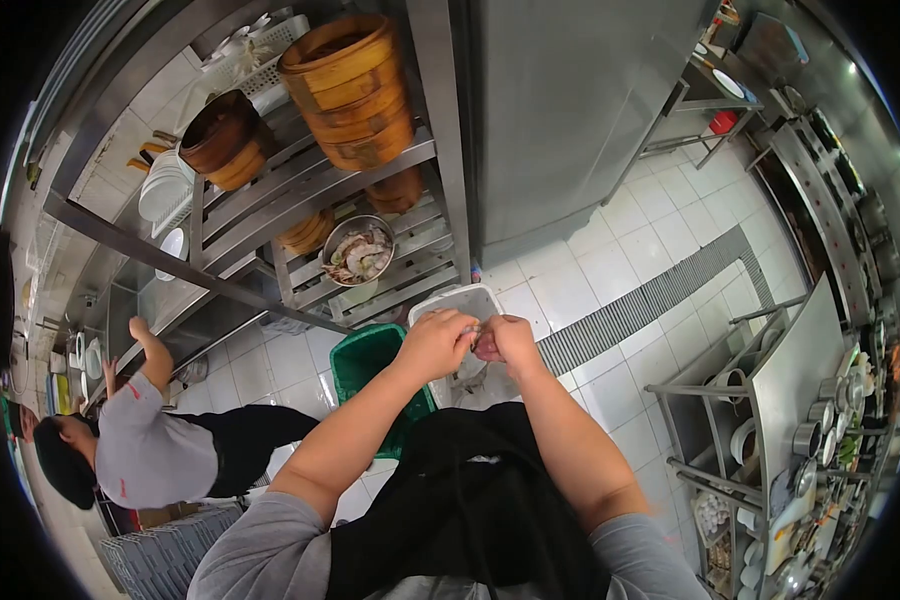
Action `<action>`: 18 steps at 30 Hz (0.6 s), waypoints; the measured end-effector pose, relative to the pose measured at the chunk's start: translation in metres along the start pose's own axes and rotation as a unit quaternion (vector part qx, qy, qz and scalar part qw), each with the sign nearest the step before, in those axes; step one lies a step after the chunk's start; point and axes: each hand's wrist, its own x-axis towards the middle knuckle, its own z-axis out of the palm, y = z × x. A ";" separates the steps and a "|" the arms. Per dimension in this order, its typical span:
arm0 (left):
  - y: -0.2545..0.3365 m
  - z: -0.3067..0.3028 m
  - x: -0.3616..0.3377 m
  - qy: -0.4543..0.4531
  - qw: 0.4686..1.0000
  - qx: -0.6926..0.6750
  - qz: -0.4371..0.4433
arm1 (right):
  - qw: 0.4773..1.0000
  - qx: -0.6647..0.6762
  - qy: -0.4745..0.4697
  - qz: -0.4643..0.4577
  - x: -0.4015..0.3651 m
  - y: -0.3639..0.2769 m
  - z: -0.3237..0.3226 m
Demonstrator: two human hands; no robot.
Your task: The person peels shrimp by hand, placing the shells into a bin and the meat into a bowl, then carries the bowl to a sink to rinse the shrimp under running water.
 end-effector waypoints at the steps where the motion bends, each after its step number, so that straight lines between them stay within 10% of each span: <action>1: 0.001 -0.002 -0.001 -0.013 1.000 -0.003 -0.010 | 1.000 0.002 0.000 0.001 0.001 0.005 0.005; 3: -0.002 -0.002 0.002 0.000 0.999 -0.030 -0.040 | 0.973 0.161 -0.028 -0.166 0.006 0.016 0.017; 6: -0.003 -0.008 0.006 -0.015 0.984 -0.093 -0.150 | 0.965 0.005 -0.120 -0.234 0.016 0.020 0.013; 18: -0.042 -0.034 0.016 -0.130 0.939 -0.210 -0.237 | 0.986 0.025 -0.151 -0.066 -0.011 -0.004 0.027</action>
